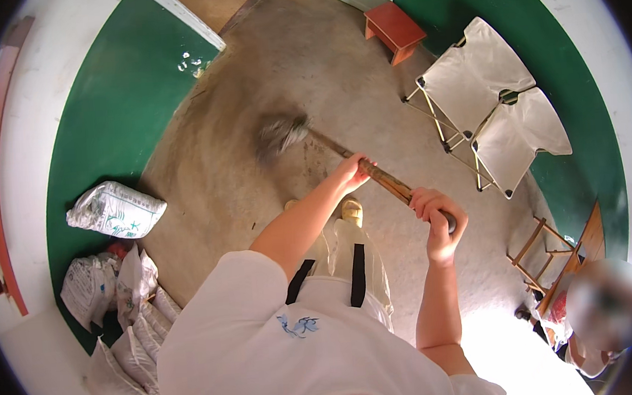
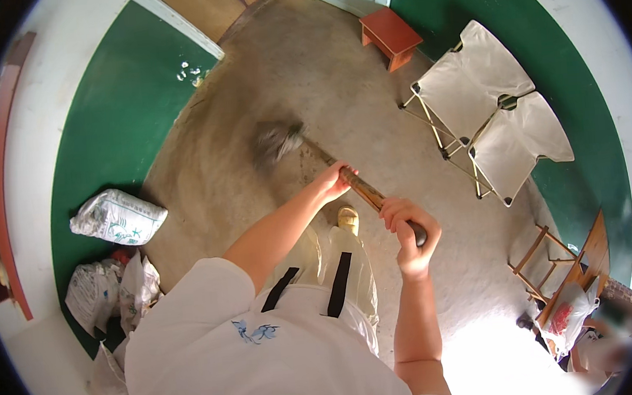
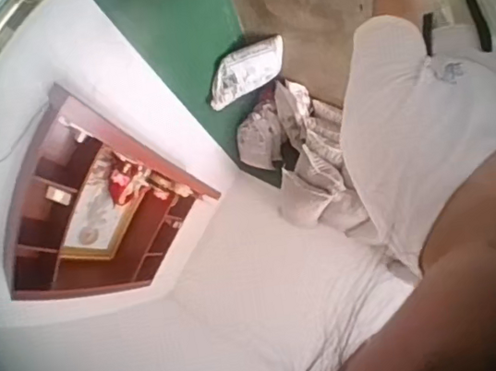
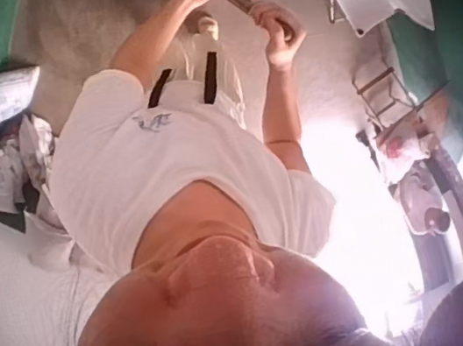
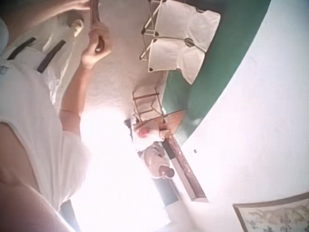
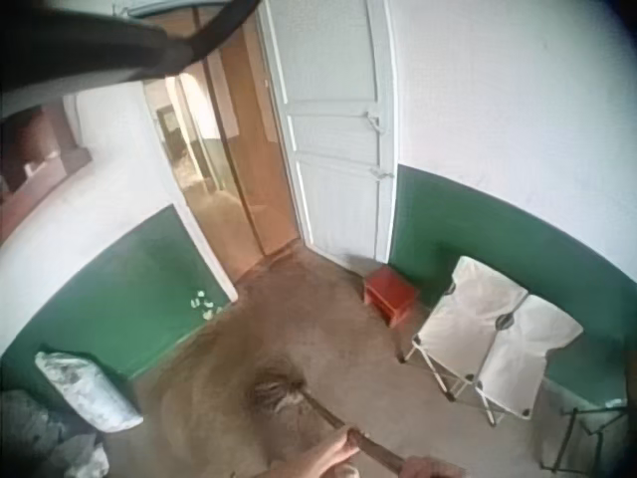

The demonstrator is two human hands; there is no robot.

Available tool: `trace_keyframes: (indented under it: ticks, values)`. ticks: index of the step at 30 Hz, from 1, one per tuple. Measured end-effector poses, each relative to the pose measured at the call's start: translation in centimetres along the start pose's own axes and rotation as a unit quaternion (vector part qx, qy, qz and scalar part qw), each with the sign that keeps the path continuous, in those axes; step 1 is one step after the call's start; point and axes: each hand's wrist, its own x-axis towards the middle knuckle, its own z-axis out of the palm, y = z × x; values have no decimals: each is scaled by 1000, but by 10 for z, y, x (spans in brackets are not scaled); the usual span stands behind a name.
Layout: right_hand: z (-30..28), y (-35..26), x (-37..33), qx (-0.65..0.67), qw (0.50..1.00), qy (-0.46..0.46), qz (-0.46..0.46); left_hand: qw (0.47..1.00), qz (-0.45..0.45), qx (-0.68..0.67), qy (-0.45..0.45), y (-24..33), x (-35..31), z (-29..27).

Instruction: The person mops a concrete floor using a traditional string mop. They move systematically through a semi-enclosed area, cleaning around potted plants, stacked sacks, and a wooden table. The person navigates the space by walking and turning, ensuring coverage of the floor surface.

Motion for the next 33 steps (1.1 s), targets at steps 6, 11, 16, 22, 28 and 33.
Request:
trace_keyframes:
  ticks: [6,11,16,22,28,33]
  values:
    - [30,47,-55,-121,981,114,-98,999,-22,34,-21,-15,47,21]
    - [80,65,-82,-214,965,-5,-149,995,-94,1,-42,-4,48,-29]
    - [128,53,-105,-225,955,-83,-173,999,-42,-25,-18,3,-4,-67]
    - [217,25,-173,-201,947,-212,-134,992,29,-91,-79,8,-109,-186]
    - [316,-11,-244,-142,941,-300,-66,977,95,-161,-102,5,-257,-318]
    - [372,2,-285,-23,934,-357,20,962,169,-214,29,-4,-339,-430]
